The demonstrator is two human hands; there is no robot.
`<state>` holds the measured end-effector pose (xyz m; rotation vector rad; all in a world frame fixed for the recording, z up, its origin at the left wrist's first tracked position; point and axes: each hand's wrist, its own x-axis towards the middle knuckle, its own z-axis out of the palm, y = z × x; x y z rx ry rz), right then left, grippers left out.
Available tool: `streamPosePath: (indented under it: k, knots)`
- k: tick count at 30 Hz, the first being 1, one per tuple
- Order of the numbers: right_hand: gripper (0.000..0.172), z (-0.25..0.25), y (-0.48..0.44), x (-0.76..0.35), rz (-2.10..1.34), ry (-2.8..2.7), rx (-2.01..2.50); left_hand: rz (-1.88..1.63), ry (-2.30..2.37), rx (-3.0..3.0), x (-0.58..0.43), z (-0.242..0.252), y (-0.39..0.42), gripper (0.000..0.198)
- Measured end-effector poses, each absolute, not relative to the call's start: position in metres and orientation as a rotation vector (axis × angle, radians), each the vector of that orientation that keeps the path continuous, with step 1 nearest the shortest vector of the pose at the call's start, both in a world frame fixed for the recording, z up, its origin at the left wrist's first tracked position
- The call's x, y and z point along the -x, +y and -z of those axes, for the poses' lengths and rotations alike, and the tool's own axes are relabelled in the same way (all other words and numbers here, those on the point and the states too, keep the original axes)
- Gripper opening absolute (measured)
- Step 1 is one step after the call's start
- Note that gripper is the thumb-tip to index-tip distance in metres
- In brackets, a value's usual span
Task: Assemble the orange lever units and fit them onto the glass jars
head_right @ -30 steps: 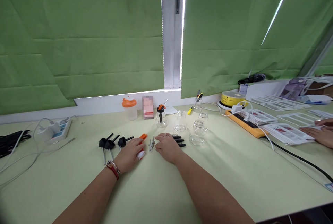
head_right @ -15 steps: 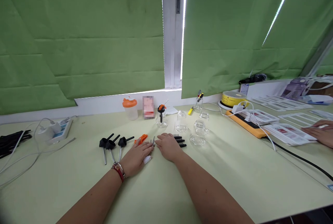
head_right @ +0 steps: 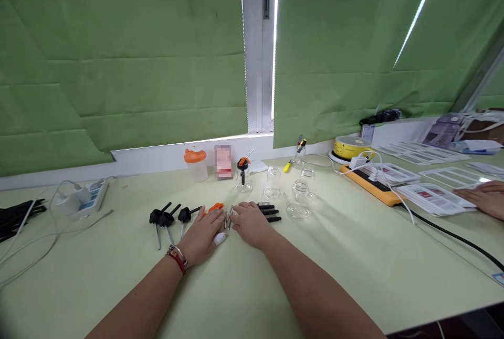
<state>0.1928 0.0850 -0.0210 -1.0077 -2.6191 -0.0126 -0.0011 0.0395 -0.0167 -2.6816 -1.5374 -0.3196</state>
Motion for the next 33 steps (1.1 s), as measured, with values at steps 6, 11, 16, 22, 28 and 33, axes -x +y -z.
streamPosePath:
  k: [6,11,16,22,28,33]
  knots:
    - [0.022,0.018,0.086,-0.199,-0.018,-2.625,1.013,0.267,-1.58,2.672,0.003,0.018,0.04,0.041]
    - [0.022,0.013,0.093,-0.217,-0.081,-2.591,1.104,0.271,-1.584,2.688,0.004,0.018,0.04,0.036]
    - [0.019,0.012,0.096,-0.224,-0.119,-2.552,1.188,0.297,-1.562,2.731,0.006,0.013,0.038,0.03]
    - [0.02,0.012,0.092,-0.22,-0.101,-2.593,1.106,0.377,-1.452,2.797,0.012,0.003,0.031,0.015]
    - [0.018,0.014,0.092,-0.218,-0.091,-2.597,1.09,0.36,-1.288,2.91,-0.002,0.008,0.027,0.036]
    - [0.019,0.014,0.092,-0.218,-0.107,-2.582,1.1,0.379,-1.347,2.744,-0.017,0.019,0.036,0.043]
